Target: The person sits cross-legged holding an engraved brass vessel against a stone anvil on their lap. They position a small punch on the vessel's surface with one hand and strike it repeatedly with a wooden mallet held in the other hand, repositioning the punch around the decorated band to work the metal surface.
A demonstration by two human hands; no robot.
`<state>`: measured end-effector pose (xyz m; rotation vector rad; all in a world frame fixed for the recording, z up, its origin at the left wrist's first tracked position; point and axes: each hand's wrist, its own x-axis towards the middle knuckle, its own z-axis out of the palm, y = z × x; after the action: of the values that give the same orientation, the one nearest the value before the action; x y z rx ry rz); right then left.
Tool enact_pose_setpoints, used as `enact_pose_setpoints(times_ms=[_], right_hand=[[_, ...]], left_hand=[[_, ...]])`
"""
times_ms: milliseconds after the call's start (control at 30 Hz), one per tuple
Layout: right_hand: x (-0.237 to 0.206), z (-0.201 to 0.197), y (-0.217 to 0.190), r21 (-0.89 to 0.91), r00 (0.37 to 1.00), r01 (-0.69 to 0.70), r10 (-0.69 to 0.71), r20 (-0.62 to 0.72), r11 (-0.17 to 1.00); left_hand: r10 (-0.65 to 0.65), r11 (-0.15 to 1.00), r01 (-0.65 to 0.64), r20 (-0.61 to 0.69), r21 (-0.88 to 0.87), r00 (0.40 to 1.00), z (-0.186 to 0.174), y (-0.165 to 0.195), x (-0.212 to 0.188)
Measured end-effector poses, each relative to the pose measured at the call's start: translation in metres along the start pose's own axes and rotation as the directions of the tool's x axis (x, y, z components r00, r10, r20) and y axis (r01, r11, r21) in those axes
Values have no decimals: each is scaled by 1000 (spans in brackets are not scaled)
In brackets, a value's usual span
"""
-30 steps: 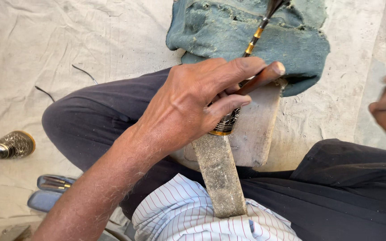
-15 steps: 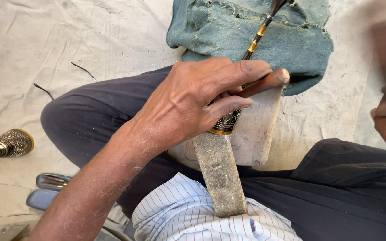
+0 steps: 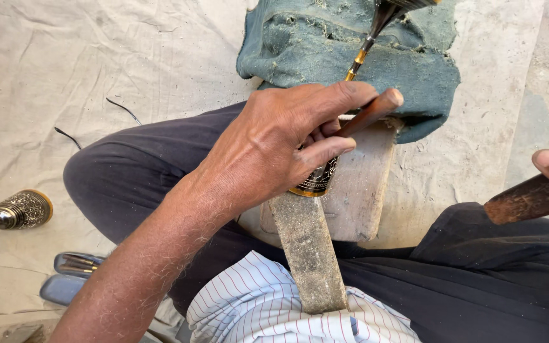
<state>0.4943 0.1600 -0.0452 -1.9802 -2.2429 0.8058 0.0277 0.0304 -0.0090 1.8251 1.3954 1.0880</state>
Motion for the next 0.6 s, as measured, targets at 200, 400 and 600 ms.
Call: enact_pose_setpoints(times_ms=[200,400,600], right_hand=[[-11,7,-11,206,998,-60,55,29,977],[-11,12,-24,296,992,-123,114,47,947],[-6,7,-28,334,990,-141,124,70,932]], left_hand=[[117,991,-115,-26,61,993,-8,13,-6],[-153,974,111,-213,-199,965,-6,17,-38],[-214,956,158,-221,-248,952,10,18,-51]])
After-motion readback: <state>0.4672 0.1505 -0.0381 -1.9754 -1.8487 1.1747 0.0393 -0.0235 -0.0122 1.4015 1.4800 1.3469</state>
